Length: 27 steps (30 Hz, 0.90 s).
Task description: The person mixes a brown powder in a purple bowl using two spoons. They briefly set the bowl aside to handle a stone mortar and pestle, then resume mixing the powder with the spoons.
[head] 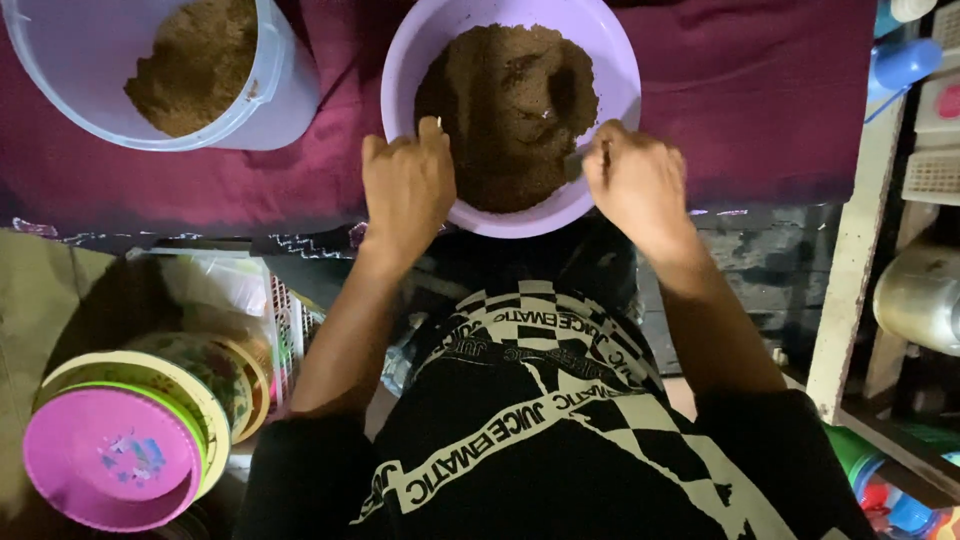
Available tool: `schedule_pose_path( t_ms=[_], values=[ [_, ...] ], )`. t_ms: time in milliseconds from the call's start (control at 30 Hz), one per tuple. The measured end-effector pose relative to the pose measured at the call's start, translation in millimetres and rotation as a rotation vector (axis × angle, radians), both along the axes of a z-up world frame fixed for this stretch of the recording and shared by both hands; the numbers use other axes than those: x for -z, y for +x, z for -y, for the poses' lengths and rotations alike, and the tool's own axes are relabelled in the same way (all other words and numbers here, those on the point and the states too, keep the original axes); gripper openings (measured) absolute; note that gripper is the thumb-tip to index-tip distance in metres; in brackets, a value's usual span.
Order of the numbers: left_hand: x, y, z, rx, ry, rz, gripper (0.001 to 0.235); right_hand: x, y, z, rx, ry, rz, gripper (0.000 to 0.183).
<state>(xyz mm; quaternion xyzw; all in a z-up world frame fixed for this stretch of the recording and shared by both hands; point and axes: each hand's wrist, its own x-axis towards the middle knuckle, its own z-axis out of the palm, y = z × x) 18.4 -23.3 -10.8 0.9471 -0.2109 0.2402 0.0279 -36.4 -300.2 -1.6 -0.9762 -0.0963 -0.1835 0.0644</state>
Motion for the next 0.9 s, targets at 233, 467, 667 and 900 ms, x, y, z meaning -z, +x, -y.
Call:
schedule_pose_path(
  t_ms=[233,467,667,900],
  values=[
    [21,25,14,-0.032,-0.131,-0.188,0.019,-16,35,-14,0.066,0.653,-0.286,0.02],
    [53,74,9,0.093,-0.221,-0.089,0.03,31,68,22,-0.017,0.325,-0.085,0.035],
    [-12,46,20,0.065,-0.26,-0.069,0.015,6,49,0,-0.394,0.357,0.114,0.015],
    [27,46,1,-0.025,-0.079,-0.201,0.02,34,53,21,-0.171,0.224,0.199,0.029]
  ],
)
